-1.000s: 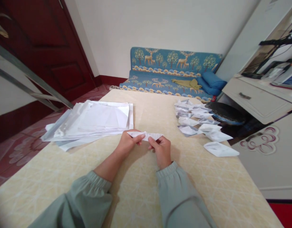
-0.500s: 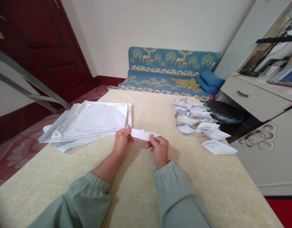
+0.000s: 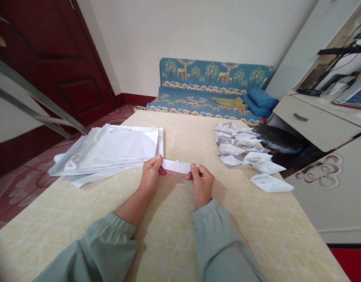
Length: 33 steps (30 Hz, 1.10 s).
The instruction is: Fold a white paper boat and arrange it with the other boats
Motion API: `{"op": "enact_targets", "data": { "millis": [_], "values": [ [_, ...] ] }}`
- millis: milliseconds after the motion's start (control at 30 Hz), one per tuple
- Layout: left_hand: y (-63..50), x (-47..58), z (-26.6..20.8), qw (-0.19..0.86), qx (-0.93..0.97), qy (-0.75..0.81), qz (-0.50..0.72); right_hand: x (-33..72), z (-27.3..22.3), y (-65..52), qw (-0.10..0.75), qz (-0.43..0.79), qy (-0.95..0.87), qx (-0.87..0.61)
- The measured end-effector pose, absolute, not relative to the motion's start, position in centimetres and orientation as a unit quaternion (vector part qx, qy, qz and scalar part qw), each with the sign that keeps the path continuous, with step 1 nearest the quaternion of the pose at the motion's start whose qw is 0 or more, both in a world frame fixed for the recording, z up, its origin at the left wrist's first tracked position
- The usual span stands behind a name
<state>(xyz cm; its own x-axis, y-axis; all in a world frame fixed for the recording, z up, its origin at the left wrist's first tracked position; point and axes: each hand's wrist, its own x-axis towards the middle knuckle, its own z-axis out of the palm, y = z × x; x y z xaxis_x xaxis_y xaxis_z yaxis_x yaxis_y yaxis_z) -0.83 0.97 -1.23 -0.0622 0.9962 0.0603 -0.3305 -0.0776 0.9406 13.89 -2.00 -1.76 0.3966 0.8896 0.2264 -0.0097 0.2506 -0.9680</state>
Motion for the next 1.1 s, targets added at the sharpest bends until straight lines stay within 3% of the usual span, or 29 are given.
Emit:
{"op": "enact_targets", "data": {
  "millis": [67,600,867,1100],
  "values": [
    [1.1,-0.9,-1.2,0.549,0.405,0.4,0.612,13.9,-1.5,-2.1,0.668,0.306,-0.449,-0.508],
    [1.1,-0.6,-0.8,0.554,0.468,0.403,0.558,13.7,-1.7,-1.9,0.631,0.39,-0.445,-0.502],
    [1.1,-0.6,-0.8,0.52,0.491,0.463,0.523,15.1,-2.2,-1.0,0.621,0.283,-0.434,-0.588],
    [0.9,-0.9,-1.2,0.449,0.619,0.464,0.447,17.4,-1.8,-0.5,0.61,0.208,-0.442,-0.624]
  ]
}}
